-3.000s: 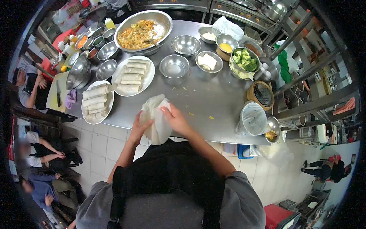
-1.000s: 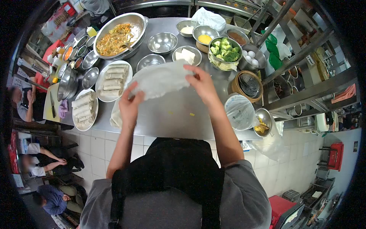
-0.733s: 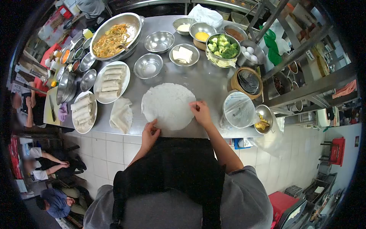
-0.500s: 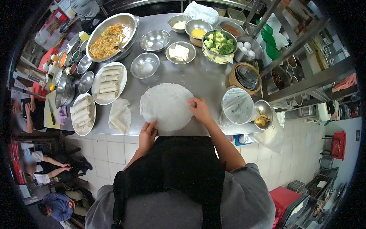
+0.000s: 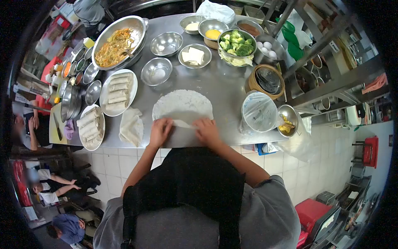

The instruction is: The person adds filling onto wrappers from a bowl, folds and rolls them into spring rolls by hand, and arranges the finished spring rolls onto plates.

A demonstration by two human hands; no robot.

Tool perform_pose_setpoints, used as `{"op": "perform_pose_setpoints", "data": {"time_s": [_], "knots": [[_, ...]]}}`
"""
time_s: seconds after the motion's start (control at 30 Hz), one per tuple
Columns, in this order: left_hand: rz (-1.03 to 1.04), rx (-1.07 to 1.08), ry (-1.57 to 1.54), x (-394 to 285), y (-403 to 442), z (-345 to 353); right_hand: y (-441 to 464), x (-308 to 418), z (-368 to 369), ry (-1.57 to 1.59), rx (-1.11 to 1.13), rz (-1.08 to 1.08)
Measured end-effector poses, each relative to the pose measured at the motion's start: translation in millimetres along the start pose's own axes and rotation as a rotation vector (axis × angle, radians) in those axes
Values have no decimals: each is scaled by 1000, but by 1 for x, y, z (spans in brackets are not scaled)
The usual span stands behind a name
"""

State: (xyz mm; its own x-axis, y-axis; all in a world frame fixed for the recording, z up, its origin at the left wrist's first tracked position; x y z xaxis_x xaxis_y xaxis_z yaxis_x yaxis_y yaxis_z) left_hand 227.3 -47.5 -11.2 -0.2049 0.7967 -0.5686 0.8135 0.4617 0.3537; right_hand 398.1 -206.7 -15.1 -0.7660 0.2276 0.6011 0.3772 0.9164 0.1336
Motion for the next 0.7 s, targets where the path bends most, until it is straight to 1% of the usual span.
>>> {"op": "perform_pose_setpoints", "data": {"time_s": [0.03, 0.07, 0.13, 0.17, 0.23, 0.27, 0.33, 0.37, 0.43, 0.53, 0.57, 0.63, 0.7], "knots": [[-57, 25, -21, 9, 4, 4, 9, -14, 3, 136, 3, 98], [-141, -19, -109, 13, 11, 2, 17, -26, 4, 271, 4, 197], [-304, -104, -285, 17, 26, -4, 32, -31, 0, 327, -81, 289], [-271, -101, -274, 20, 25, -5, 39, -32, -2, 355, -123, 326], [-208, -91, -249, 28, 19, -11, 45, -32, -1, 320, -87, 375], [-231, -87, -267, 30, 17, -11, 46, -32, 1, 304, -64, 400], [-283, -83, -302, 35, 12, -12, 45, -26, 0, 345, -141, 360], [-243, -92, -240, 36, 11, -11, 45, -23, -2, 364, -178, 338], [-161, -114, -120, 36, 10, -9, 45, -22, -3, 332, -150, 350], [-273, -86, -113, 22, 5, -12, 42, -24, -3, 266, -122, 370], [-254, -108, -82, 23, 4, -10, 41, -25, -1, 244, -113, 376], [-218, -145, -21, 26, -1, -6, 42, -28, 3, 312, -133, 366], [-259, -166, -55, 27, -1, -5, 40, -33, 4, 337, -122, 364]]}}
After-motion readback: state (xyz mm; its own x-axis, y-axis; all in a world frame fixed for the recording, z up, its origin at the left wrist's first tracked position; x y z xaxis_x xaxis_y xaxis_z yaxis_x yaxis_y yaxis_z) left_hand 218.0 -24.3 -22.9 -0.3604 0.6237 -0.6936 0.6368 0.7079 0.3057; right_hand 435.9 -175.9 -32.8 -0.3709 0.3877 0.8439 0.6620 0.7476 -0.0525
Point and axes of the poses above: each hand's wrist, its own y-axis towards the middle knuckle, its own z-axis out of the palm, x = y × z, the point moved 5 cm from there along y, towards the middle knuckle, and after that the axes turned 11 degrees about z, right-handed, at the moved point
